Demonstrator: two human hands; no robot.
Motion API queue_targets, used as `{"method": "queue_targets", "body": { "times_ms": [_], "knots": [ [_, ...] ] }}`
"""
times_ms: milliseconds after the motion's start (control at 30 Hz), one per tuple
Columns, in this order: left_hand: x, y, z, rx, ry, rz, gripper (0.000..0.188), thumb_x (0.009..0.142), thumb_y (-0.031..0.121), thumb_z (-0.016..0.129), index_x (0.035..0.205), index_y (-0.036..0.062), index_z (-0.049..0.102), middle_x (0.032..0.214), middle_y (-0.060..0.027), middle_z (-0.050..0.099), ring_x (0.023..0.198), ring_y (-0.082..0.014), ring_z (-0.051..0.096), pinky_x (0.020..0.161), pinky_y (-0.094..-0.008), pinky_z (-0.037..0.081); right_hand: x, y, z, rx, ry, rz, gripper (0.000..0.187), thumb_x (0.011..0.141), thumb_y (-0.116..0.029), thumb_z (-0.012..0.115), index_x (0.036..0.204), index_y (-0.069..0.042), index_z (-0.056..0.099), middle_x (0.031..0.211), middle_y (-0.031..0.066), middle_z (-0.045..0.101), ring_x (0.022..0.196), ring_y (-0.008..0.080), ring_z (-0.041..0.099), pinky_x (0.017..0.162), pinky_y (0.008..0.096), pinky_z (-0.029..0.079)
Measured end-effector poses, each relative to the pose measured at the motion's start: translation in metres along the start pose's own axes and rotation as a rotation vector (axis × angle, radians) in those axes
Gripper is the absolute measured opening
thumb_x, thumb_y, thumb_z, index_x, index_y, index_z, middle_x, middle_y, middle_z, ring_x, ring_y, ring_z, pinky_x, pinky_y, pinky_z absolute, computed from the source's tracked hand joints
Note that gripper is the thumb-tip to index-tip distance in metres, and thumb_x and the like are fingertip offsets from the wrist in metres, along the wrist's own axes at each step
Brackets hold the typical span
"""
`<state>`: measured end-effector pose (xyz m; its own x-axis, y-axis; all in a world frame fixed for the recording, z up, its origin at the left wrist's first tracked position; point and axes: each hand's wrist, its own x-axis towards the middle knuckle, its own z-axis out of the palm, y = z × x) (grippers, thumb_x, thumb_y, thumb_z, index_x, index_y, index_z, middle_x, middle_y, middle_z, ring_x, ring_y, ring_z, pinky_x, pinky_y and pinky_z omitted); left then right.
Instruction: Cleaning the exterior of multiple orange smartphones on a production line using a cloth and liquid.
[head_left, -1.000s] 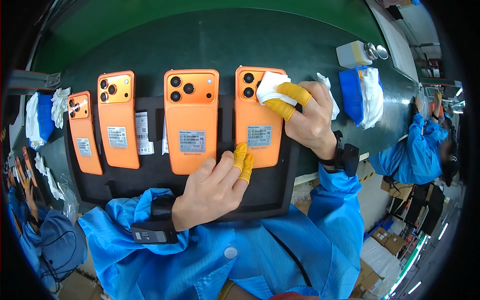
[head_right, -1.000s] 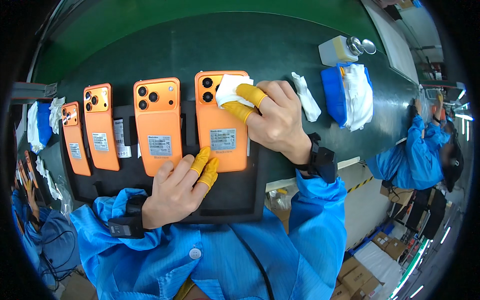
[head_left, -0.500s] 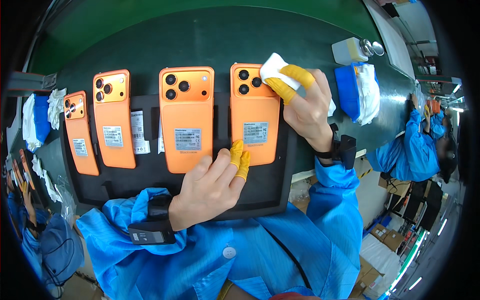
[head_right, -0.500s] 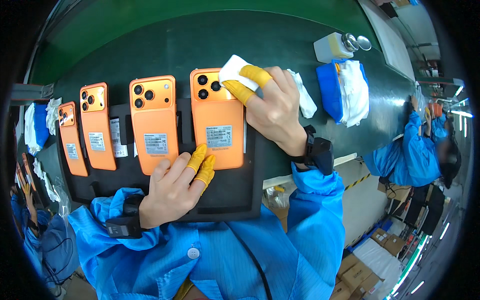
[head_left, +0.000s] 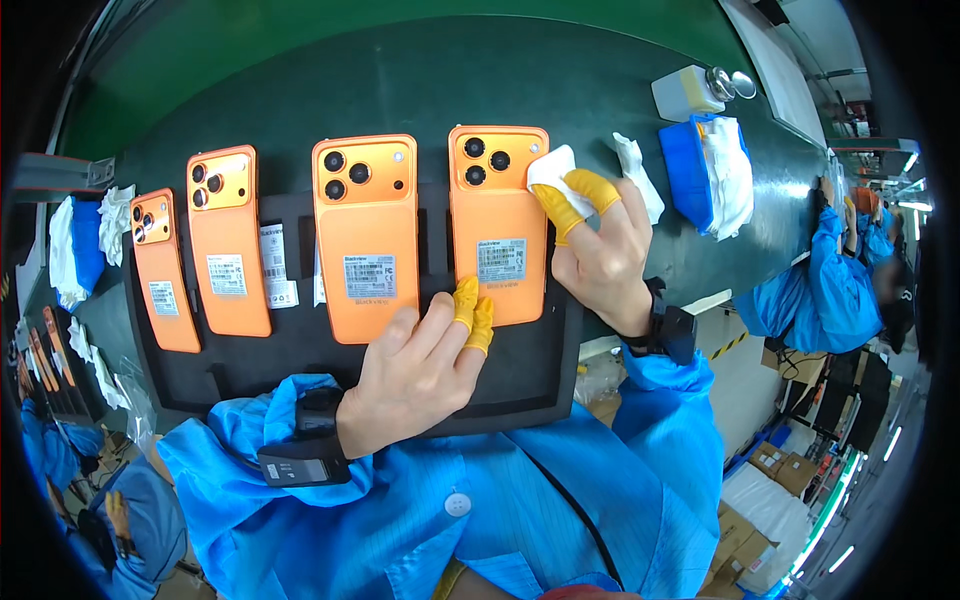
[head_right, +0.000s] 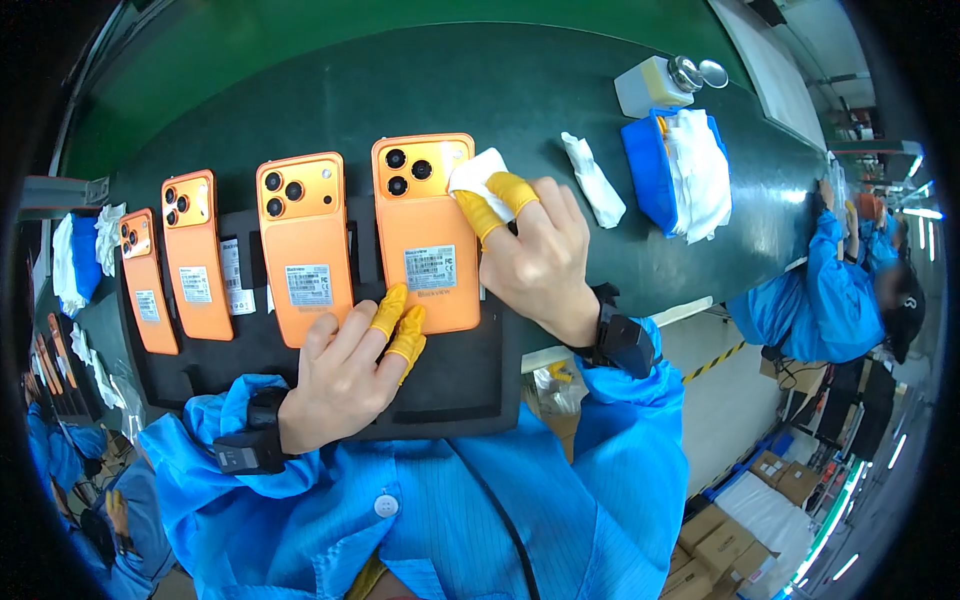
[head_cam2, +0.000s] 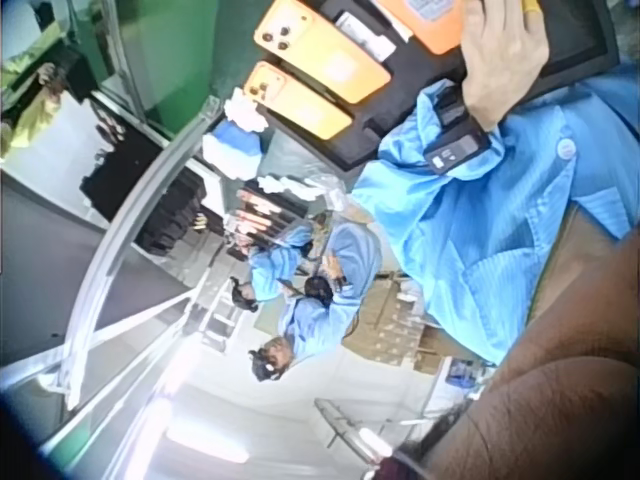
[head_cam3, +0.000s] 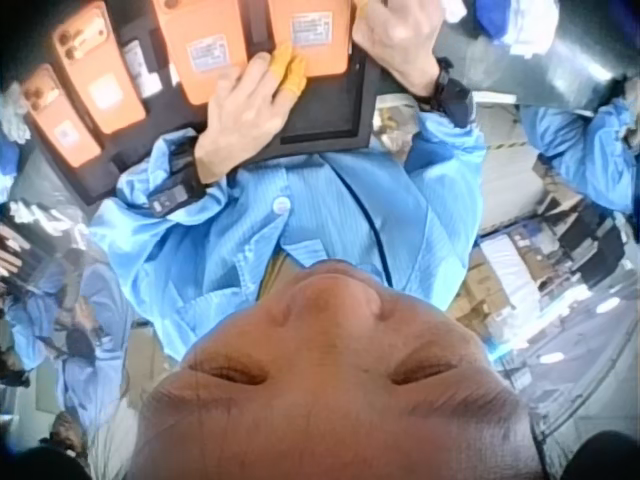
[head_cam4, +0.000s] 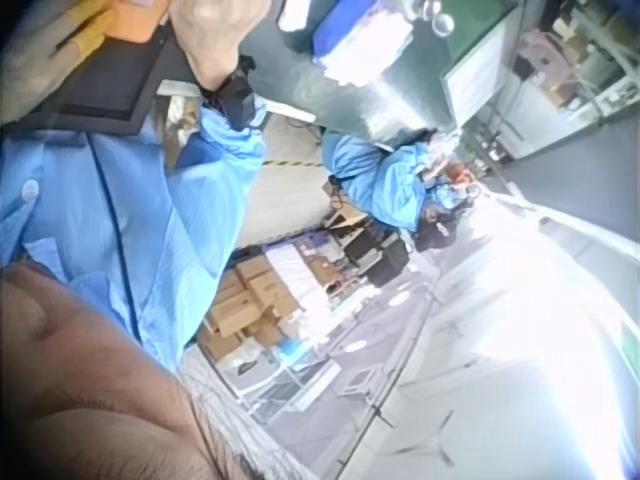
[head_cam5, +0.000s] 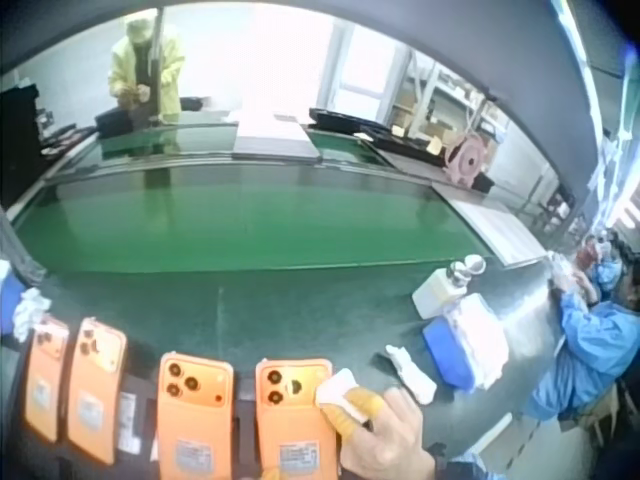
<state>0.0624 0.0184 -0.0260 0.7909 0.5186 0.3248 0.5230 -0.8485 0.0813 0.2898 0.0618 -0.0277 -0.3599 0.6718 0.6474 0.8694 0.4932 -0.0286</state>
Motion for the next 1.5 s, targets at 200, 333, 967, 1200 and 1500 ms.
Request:
{"method": "queue_targets", "body": {
  "times_ms": [200,333,967,1200,1500],
  "knots": [
    [0.002,-0.001,-0.001,0.026,-0.020,0.004,0.025,0.076,0.017,0.070,0.097,0.0026,0.067,0.102,-0.0132,0.064,0.093,-0.0224,0.058,0.076,-0.0332,0.037,0.004,-0.007,0.004,0.010,-0.026,-0.097,0.036,0.056,-0.004,0.065,0.091,-0.005,0.071,0.091,0.0075,0.060,0.069,0.0206,0.049,0.057,0.0314,0.038],
    [0.002,-0.004,-0.004,0.001,-0.045,-0.002,0.025,0.076,0.016,0.069,0.098,0.0033,0.067,0.104,-0.0123,0.063,0.095,-0.0228,0.057,0.077,-0.0345,0.038,0.001,-0.002,0.002,0.004,-0.015,-0.082,0.035,0.056,-0.003,0.064,0.090,-0.005,0.071,0.090,0.0076,0.059,0.071,0.0205,0.050,0.057,0.0327,0.037],
    [-0.052,-0.011,-0.059,-0.491,-0.390,-0.069,0.027,0.067,0.021,0.074,0.083,0.0014,0.063,0.088,-0.0094,0.054,0.093,-0.0250,0.047,0.075,-0.0416,0.028,0.019,0.174,-0.053,-0.587,0.073,0.298,0.029,0.070,0.000,0.056,0.094,-0.006,0.071,0.090,0.0123,0.061,0.087,0.0294,0.056,0.075,0.0387,0.048],
    [-0.025,0.011,-0.038,-0.513,-0.303,0.041,0.017,0.073,0.014,0.057,0.084,0.0020,0.061,0.083,-0.0065,0.049,0.091,-0.0211,0.045,0.072,-0.0341,0.030,0.026,0.170,-0.051,-0.669,-0.036,0.356,0.034,0.069,0.000,0.056,0.099,-0.008,0.070,0.093,0.0122,0.061,0.091,0.0291,0.056,0.080,0.0384,0.047],
    [-0.023,-0.019,-0.044,-0.177,-0.184,-0.206,0.026,0.077,0.018,0.063,0.099,0.0052,0.065,0.109,-0.0079,0.059,0.107,-0.0222,0.049,0.077,-0.0397,0.028,0.044,0.026,-0.015,-0.034,-0.041,0.041,0.039,0.063,0.006,0.060,0.101,-0.003,0.067,0.100,0.0156,0.058,0.084,0.0307,0.055,0.071,0.0388,0.045]
  ]
}}
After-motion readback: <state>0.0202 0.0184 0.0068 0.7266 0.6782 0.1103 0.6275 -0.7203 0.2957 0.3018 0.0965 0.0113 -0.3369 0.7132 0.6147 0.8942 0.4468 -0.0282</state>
